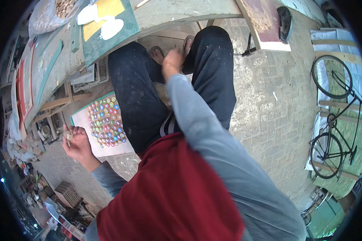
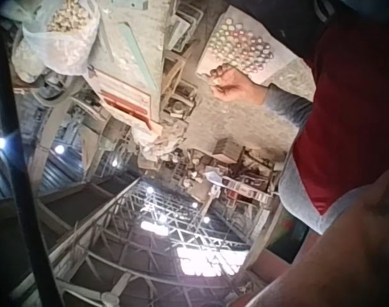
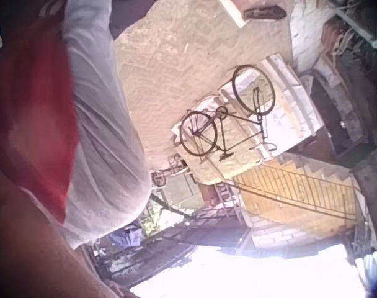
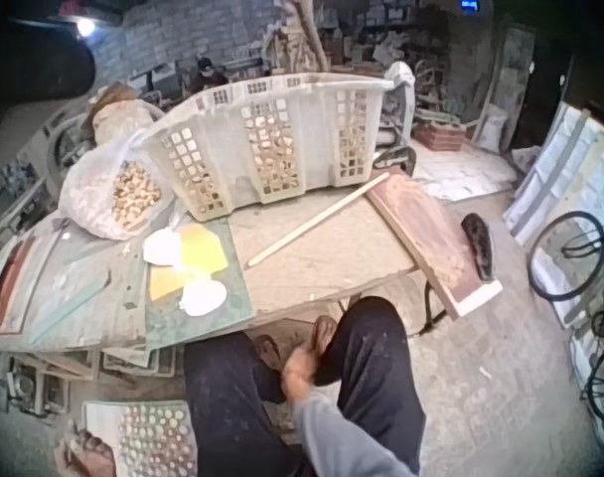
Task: The recorder is applying glue to small wooden components and assembling them, then placing them on a tray.
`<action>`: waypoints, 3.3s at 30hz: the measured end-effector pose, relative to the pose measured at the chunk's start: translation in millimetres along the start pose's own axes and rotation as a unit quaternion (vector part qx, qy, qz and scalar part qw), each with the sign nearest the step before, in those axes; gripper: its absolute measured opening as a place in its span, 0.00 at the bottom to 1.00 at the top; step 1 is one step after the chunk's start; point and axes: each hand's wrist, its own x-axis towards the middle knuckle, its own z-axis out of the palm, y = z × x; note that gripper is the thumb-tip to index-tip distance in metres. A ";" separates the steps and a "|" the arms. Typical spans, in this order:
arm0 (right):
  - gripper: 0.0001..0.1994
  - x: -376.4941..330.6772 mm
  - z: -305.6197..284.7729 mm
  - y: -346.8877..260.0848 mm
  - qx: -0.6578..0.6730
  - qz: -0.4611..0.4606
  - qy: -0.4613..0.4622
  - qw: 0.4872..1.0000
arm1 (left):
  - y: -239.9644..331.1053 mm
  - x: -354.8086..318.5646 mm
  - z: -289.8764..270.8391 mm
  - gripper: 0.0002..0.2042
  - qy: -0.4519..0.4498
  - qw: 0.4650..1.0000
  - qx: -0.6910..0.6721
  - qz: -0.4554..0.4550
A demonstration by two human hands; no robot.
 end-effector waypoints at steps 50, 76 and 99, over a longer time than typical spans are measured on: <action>0.15 -106.8 -153.8 -73.6 -0.334 -0.628 0.029 0.702 | -46.8 -2.8 -359.2 0.16 0.326 0.579 0.742 0.089; 0.15 -104.8 -154.9 -74.6 -0.355 -0.638 0.031 0.683 | -77.3 5.9 -357.9 0.14 0.361 0.484 0.791 0.097; 0.12 -117.5 -150.5 -84.8 -0.331 -0.633 0.042 0.699 | -65.5 14.1 -331.5 0.16 0.393 0.548 0.705 0.220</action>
